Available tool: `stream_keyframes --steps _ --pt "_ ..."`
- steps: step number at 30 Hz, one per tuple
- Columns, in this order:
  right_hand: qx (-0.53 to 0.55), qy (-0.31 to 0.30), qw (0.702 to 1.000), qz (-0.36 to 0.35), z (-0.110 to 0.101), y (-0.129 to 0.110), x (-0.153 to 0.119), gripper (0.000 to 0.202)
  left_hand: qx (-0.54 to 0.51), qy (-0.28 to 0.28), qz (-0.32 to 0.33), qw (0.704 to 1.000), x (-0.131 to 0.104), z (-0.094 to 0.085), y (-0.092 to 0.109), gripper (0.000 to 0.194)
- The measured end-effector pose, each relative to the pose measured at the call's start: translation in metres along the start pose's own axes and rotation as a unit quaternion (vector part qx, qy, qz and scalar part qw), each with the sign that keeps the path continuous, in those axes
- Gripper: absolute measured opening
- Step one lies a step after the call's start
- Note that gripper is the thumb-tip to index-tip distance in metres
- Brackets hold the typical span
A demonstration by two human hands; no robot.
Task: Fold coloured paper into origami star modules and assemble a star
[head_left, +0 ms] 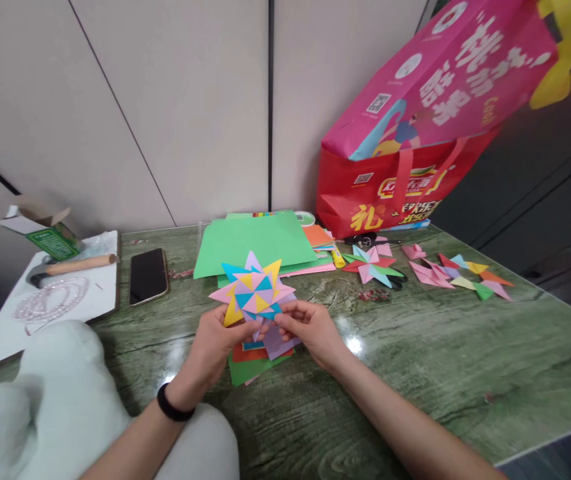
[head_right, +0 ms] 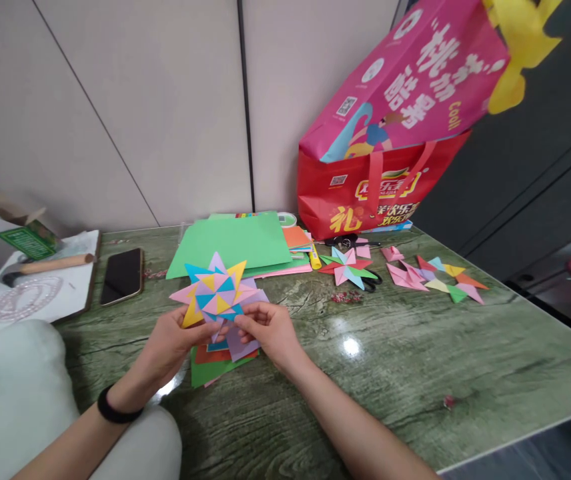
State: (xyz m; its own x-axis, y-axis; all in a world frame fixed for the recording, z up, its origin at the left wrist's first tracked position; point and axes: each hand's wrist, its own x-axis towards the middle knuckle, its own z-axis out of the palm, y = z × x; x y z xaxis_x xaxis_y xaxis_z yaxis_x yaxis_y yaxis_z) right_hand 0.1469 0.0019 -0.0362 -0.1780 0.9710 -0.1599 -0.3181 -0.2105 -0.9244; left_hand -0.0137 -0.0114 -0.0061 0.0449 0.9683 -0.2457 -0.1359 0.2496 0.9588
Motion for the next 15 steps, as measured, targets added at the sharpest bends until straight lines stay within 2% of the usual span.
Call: stream_keyframes --steps 8,15 --pt "0.016 -0.02 1.0 -0.004 -0.0003 0.0 -0.0021 0.028 -0.015 0.02 0.009 1.0 0.0008 -0.0007 -0.0009 0.024" --pt "0.027 -0.006 1.0 0.001 0.0002 -0.0009 -0.003 0.03 -0.003 0.037 0.007 0.999 0.0012 -0.0004 0.0004 0.023"
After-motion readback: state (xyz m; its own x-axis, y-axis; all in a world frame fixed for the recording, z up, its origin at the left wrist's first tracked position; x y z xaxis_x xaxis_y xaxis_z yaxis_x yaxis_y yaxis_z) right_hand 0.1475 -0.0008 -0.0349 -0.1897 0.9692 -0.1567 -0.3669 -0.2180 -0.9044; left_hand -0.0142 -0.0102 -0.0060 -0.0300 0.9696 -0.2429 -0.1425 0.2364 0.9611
